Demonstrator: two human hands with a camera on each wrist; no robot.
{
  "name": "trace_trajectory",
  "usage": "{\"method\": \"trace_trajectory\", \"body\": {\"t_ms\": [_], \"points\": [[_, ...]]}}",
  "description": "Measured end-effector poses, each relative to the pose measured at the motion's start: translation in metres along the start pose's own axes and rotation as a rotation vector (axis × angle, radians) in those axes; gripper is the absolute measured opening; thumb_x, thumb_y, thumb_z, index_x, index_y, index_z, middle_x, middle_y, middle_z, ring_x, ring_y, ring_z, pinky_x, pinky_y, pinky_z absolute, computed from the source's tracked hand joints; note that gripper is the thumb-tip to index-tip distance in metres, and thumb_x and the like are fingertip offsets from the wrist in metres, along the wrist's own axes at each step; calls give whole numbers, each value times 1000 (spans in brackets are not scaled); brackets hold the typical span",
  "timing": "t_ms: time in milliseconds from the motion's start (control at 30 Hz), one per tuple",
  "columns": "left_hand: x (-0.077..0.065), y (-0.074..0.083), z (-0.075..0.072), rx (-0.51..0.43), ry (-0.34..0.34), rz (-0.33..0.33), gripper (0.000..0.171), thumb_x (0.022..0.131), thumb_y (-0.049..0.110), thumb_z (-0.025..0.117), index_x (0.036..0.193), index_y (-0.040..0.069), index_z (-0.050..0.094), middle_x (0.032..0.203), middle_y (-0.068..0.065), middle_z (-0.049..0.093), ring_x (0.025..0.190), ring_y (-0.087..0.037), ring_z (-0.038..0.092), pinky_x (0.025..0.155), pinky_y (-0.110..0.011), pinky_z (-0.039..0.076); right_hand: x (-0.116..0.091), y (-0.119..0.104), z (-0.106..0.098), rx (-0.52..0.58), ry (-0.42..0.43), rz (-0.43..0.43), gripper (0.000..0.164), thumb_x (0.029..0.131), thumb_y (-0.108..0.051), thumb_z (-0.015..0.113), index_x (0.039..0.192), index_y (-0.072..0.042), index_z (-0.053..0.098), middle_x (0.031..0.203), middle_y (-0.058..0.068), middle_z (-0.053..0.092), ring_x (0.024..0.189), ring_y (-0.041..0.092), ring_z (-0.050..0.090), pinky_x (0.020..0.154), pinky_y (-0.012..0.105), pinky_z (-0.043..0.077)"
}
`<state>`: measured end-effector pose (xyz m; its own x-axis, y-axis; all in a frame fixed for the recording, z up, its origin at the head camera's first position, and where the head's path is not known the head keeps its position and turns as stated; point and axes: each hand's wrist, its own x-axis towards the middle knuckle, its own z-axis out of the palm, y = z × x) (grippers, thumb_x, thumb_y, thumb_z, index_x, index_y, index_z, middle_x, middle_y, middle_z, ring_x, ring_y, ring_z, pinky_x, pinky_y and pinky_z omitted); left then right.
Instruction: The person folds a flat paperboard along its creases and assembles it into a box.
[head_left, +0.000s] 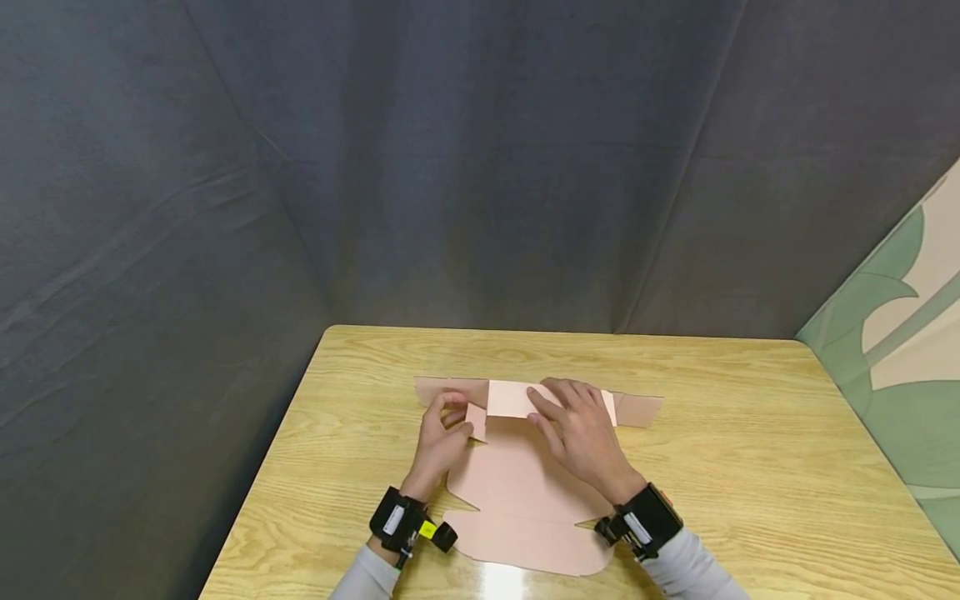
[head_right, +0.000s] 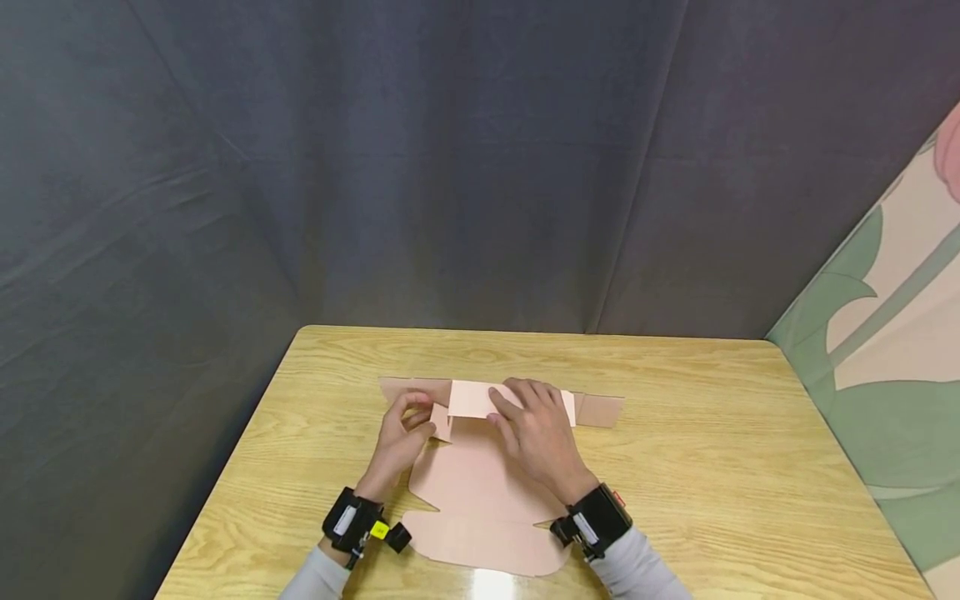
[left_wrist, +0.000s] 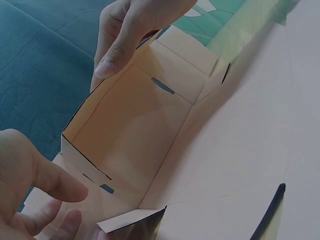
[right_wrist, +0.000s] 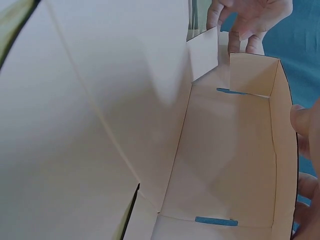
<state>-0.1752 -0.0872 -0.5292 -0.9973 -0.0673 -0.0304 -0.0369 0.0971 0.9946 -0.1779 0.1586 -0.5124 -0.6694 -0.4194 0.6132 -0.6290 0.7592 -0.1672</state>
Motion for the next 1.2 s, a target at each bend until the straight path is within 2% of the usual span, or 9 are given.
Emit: {"method": "trace_trajectory", "body": {"t_ms": [167, 500, 700, 900, 1067, 1200], "points": [[-1, 0, 3, -18, -22, -2, 41, 89, -16, 61, 127, -3, 58, 142, -27, 56, 133, -50, 60, 107, -50, 57, -1, 1, -1, -6, -12, 11, 38, 100, -31, 72, 133, -11, 77, 132, 21, 69, 122, 43, 64, 101, 61, 48], [-5, 2, 9, -28, -54, 17, 40, 89, -12, 66, 127, -4, 58, 137, -26, 55, 127, -44, 65, 108, -43, 58, -3, 3, -4, -6, -15, 22, 39, 99, -30, 74, 133, -12, 77, 131, 20, 69, 121, 43, 63, 103, 61, 47], [-7, 6, 13, -24, -64, 29, 41, 89, -11, 67, 128, -4, 57, 137, -25, 55, 128, -43, 64, 108, -44, 58, -3, 5, -2, 6, 1, 4, 38, 102, -34, 70, 132, -11, 77, 130, 21, 69, 120, 44, 63, 102, 62, 47], [-10, 6, 12, -17, -85, 53, 43, 88, -12, 65, 129, -3, 57, 138, -26, 55, 129, -44, 65, 108, -43, 58, -2, 4, -2, 11, -4, 4, 38, 101, -32, 72, 132, -11, 77, 130, 21, 69, 120, 44, 63, 102, 62, 47], [-12, 6, 9, -30, -81, 63, 43, 87, -12, 65, 128, -3, 57, 138, -25, 54, 128, -42, 65, 106, -38, 58, 1, 2, 0, 21, -7, -9, 39, 100, -32, 73, 132, -11, 77, 130, 21, 69, 120, 44, 63, 102, 62, 47], [-13, 5, 13, -34, -80, 66, 42, 88, -11, 66, 128, -4, 57, 137, -25, 55, 128, -42, 66, 105, -34, 59, 1, 3, -2, 22, -16, -12, 39, 99, -30, 74, 132, -10, 77, 131, 22, 69, 120, 44, 63, 101, 62, 47]]}}
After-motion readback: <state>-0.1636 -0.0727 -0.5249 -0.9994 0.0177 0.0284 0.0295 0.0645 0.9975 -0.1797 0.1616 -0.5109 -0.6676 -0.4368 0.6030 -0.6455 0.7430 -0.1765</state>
